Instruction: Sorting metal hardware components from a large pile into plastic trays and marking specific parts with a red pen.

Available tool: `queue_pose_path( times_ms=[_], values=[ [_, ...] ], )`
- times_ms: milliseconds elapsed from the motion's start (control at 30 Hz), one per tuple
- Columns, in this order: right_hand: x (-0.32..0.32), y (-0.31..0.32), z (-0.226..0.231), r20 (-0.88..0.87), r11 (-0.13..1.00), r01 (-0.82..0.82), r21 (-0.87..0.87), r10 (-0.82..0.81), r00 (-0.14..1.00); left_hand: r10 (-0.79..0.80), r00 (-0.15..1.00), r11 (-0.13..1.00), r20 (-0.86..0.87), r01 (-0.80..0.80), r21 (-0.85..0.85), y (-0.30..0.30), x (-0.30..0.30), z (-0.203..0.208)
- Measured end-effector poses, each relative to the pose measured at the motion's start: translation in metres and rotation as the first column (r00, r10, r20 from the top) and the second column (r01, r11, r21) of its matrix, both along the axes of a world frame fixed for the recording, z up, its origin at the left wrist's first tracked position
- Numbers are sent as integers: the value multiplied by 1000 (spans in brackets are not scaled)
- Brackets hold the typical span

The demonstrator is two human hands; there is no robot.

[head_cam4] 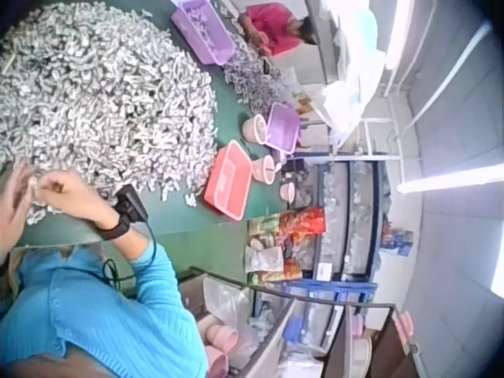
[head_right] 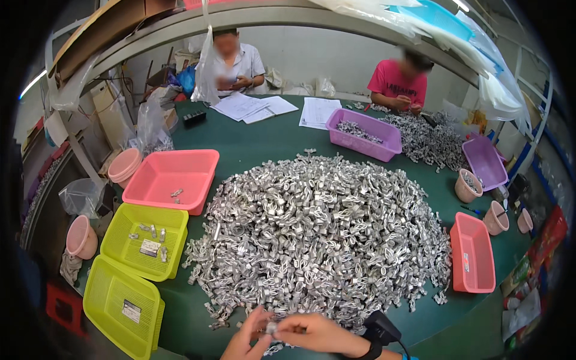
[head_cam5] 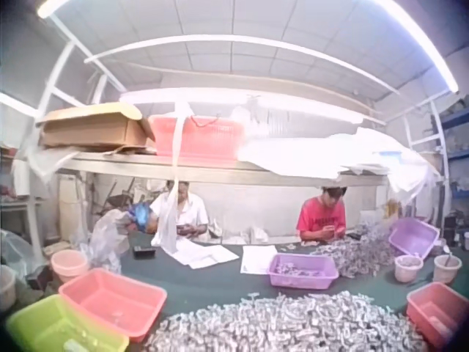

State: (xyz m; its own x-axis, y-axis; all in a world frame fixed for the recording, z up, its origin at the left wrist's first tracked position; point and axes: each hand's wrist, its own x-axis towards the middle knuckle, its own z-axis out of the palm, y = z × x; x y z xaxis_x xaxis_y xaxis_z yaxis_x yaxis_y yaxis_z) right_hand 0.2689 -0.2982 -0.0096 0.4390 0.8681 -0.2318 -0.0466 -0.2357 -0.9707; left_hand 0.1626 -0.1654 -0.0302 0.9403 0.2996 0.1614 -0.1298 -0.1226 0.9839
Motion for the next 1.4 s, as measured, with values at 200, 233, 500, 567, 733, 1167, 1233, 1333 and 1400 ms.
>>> queue_pose_path(
  times_ms=[200,233,500,567,733,1167,1233,1333,1400],
  values=[
    [39,25,-13,753,949,304,83,-260,605,-363,887,807,-285,146,-572,12,-6,-10],
    [41,32,-16,797,960,253,124,-248,551,-355,893,820,-276,156,-550,14,-8,-15],
    [35,46,-19,916,989,149,-19,-42,399,-245,950,734,-196,50,-677,17,-14,-16],
    [25,35,-9,862,977,188,99,-179,474,-221,959,751,-179,50,-658,17,-19,-23],
    [-13,11,-8,-14,902,432,-19,-433,901,-202,970,723,-133,56,-689,14,-22,-29],
    [-46,19,-9,-323,899,437,10,-411,853,-65,964,899,-260,-57,-435,-4,-22,-22],
    [-47,17,-10,-282,890,454,46,-424,861,-58,951,929,-305,-61,-366,-4,-23,-18],
    [-48,9,-20,-121,903,404,145,-389,913,19,956,987,-293,-64,-145,-4,-21,-9],
    [-45,6,-19,89,920,351,177,-370,925,105,989,994,-102,-100,51,-6,-18,-9]
  ],
)
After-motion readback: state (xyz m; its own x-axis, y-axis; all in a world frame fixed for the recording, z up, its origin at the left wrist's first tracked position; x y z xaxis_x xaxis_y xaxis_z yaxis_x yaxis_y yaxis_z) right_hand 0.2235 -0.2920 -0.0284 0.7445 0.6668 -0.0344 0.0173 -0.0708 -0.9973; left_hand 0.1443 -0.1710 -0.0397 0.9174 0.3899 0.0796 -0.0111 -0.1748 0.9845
